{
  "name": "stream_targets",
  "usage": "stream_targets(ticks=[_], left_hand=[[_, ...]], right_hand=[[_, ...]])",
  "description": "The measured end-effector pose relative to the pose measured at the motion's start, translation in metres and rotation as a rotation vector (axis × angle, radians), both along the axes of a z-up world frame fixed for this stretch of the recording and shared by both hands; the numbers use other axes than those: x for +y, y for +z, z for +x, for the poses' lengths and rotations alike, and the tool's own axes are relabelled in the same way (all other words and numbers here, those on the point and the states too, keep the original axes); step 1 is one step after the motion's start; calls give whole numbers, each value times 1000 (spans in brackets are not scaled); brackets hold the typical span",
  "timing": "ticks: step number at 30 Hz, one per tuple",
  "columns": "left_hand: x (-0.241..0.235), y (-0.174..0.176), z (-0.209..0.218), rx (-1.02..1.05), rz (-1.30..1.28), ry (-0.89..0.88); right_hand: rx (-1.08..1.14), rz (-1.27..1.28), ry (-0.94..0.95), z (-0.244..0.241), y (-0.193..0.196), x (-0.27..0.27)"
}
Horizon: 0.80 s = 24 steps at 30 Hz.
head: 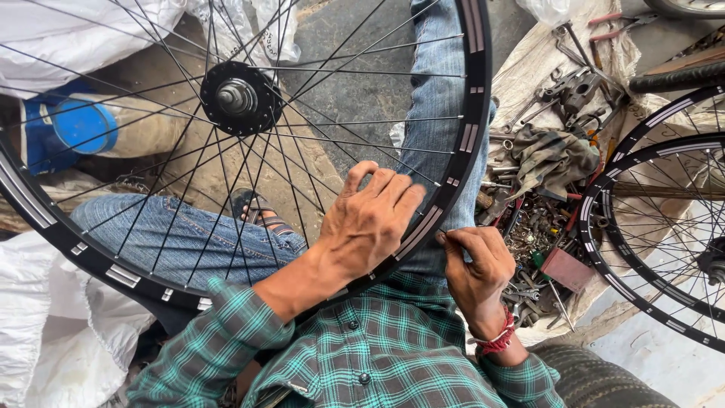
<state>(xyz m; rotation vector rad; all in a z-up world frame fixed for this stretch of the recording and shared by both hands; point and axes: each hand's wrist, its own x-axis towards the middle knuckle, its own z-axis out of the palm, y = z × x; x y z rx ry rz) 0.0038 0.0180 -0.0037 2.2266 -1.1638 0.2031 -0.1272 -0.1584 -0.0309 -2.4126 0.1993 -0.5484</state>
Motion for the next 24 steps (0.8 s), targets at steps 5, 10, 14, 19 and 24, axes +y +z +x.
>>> stream_targets(ticks=[5, 10, 14, 19, 24], left_hand=[[-3, 24, 0, 87, -79, -97], [-8, 29, -6, 482, -92, 111], [-10, 18, -7, 581, -245, 94], [-19, 2, -8, 660, -204, 40], [-24, 4, -10, 512, -179, 10]], right_hand=[[-4, -40, 33, -1, 17, -1], [15, -47, 40, 4, 27, 0], [23, -66, 57, 4, 28, 1], [47, -86, 32, 1, 20, -5], [34, -58, 4, 2, 1, -12]])
